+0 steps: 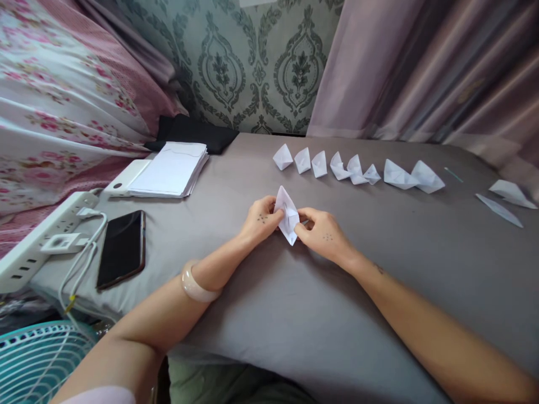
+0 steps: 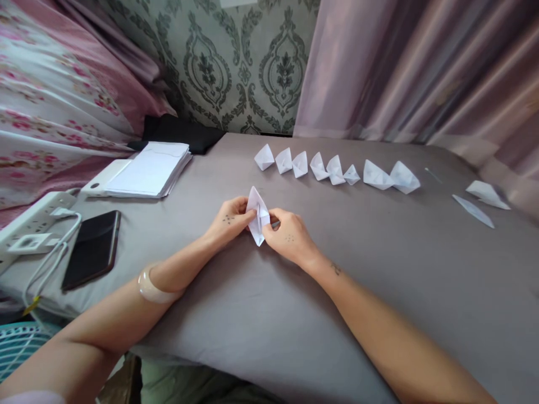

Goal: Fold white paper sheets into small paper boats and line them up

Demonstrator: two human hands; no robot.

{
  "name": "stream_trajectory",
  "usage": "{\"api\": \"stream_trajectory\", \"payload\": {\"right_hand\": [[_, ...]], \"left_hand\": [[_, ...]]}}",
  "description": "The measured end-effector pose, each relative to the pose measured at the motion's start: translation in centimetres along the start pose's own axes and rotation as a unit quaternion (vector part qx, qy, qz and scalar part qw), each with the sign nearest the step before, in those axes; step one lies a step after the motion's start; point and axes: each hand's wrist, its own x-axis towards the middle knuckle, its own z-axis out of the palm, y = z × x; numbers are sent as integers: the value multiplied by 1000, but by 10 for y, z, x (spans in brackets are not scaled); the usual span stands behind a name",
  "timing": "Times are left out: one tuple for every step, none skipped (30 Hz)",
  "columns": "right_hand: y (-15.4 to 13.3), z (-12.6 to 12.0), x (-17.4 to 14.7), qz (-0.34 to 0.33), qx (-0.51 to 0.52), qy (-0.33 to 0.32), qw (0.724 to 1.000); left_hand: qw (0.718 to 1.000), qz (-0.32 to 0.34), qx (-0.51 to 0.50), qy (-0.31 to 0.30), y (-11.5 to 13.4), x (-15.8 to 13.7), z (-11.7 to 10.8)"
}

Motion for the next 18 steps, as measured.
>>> {"api": "stream_trajectory", "payload": {"right_hand": [[1, 0, 1, 9, 0, 6, 1000], [2, 0, 2, 17, -1, 13, 1000], [2, 1, 3, 24, -3, 19, 1000], [3, 1, 4, 29, -4, 22, 999], [4, 1, 5, 33, -5, 22, 999], [4, 1, 5, 38, -6, 21, 999], [4, 1, 6, 42, -9, 18, 999], [3, 1, 6, 48, -13, 14, 999], [3, 1, 6, 54, -20, 12, 998], [2, 2, 6, 59, -30, 10, 998], [0, 2, 6, 62, -43, 9, 997], [-1, 2, 6, 62, -59, 8, 996], [-2, 2, 6, 60, -77, 7, 995], [-3, 2, 7, 58, -97, 7, 994], [-4, 2, 7, 55, -117, 6, 992], [-4, 2, 7, 53, -136, 5, 989], [-5, 1, 7, 50, -151, 5, 987], [-5, 1, 8, 49, -163, 3, 985]], "left_hand": [[1000, 6, 10, -6, 1, -1, 1], [1000, 16, 21, -11, 1, -2, 2], [999, 28, 33, -14, 2, -3, 3], [998, 39, 44, -16, 3, -5, 4], [997, 50, 56, -18, 4, -6, 5], [996, 58, 69, -19, 5, -8, 6], [995, 63, 81, -20, 6, -9, 7], [993, 63, 95, -19, 7, -11, 8], [992, 61, 112, -16, 9, -12, 9], [990, 56, 132, -11, 11, -13, 9], [987, 51, 153, -6, 13, -14, 9], [983, 46, 176, -1, 16, -14, 9], [979, 43, 199, 2, 18, -15, 9], [974, 41, 221, 5, 19, -15, 9], [970, 38, 239, 7, 21, -15, 9], [967, 35, 253, 6, 22, -15, 9], [964, 31, 262, 5, 23, -15, 8], [963, 27, 268, 2, 23, -15, 8]]}}
